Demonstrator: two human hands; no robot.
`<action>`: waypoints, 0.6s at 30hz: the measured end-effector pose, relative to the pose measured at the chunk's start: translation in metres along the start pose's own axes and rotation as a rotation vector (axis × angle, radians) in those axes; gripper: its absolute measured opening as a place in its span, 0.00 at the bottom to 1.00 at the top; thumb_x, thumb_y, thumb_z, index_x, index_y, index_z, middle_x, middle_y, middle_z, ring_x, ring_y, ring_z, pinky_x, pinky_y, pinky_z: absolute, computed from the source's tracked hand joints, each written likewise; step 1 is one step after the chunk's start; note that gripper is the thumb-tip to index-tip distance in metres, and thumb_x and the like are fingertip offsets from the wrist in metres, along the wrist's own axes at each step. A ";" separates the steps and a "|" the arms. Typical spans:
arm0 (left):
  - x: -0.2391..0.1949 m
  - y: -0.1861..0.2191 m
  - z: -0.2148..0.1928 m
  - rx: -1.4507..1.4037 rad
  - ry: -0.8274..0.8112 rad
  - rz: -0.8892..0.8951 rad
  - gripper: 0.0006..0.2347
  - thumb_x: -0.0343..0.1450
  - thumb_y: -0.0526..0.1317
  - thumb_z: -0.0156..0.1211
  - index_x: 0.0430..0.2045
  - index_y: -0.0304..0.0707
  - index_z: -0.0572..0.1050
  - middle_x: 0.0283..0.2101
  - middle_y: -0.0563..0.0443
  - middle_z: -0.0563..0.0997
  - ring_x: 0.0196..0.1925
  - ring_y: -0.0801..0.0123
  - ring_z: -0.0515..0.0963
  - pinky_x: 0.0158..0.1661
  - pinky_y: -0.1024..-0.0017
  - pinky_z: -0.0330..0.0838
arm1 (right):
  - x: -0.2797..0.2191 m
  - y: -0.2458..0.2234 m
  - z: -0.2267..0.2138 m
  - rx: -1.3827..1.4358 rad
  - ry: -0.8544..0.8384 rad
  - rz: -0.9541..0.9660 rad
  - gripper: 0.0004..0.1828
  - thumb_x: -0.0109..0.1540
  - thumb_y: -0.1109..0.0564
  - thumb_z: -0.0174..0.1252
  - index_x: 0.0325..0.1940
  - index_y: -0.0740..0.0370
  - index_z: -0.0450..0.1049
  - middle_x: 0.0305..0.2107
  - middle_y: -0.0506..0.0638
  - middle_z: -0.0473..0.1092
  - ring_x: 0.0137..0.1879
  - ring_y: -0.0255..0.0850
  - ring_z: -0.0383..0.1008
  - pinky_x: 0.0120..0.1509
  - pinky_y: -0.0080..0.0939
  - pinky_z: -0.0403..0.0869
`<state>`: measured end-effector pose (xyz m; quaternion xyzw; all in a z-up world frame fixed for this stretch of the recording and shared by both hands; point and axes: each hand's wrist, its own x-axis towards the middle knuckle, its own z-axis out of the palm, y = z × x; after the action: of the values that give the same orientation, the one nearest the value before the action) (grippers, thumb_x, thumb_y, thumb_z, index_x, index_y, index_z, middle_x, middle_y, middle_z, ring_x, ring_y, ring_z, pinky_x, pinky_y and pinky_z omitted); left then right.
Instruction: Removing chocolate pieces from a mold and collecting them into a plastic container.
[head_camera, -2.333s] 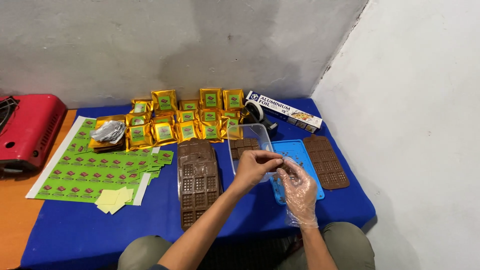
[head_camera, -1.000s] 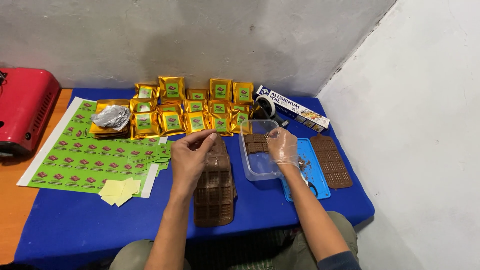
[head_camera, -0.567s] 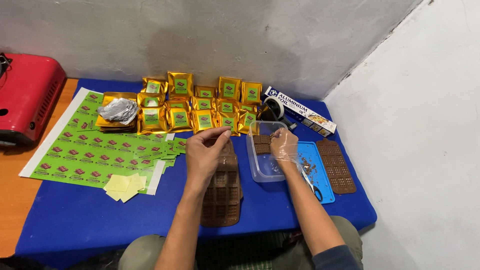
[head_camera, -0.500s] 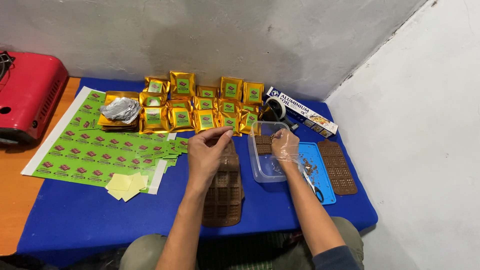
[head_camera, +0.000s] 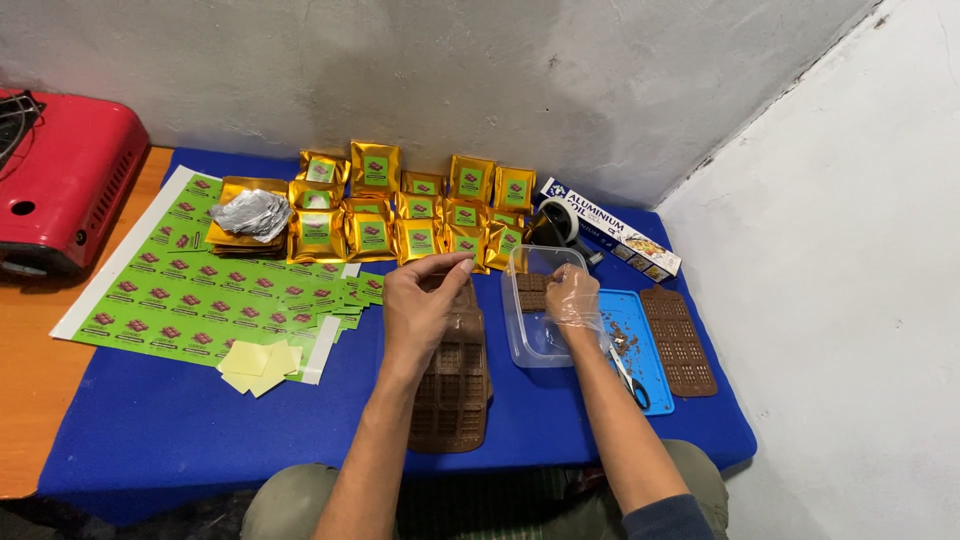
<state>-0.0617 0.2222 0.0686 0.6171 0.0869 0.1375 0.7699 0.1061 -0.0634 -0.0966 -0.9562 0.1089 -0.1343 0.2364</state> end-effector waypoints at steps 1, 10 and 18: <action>0.000 -0.001 0.000 0.000 0.000 0.000 0.07 0.68 0.37 0.70 0.39 0.40 0.87 0.30 0.47 0.87 0.32 0.75 0.80 0.37 0.73 0.79 | -0.003 -0.002 -0.001 0.000 0.000 0.000 0.06 0.56 0.60 0.61 0.35 0.58 0.81 0.34 0.59 0.79 0.48 0.59 0.81 0.52 0.55 0.79; -0.002 0.001 0.000 -0.011 0.006 0.016 0.07 0.68 0.36 0.70 0.38 0.39 0.87 0.30 0.47 0.87 0.32 0.76 0.79 0.37 0.76 0.80 | -0.018 -0.007 -0.006 -0.124 -0.048 -0.080 0.06 0.58 0.61 0.57 0.32 0.62 0.80 0.30 0.64 0.77 0.43 0.64 0.81 0.47 0.58 0.80; -0.002 0.002 -0.004 0.016 0.003 0.040 0.07 0.69 0.37 0.70 0.39 0.39 0.87 0.28 0.48 0.87 0.31 0.77 0.80 0.37 0.74 0.79 | -0.008 0.002 0.009 -0.353 -0.032 -0.218 0.05 0.56 0.62 0.58 0.32 0.63 0.79 0.27 0.60 0.77 0.40 0.58 0.82 0.42 0.54 0.82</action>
<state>-0.0646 0.2255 0.0699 0.6245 0.0770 0.1531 0.7620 0.1008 -0.0588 -0.1072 -0.9909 0.0230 -0.1225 0.0508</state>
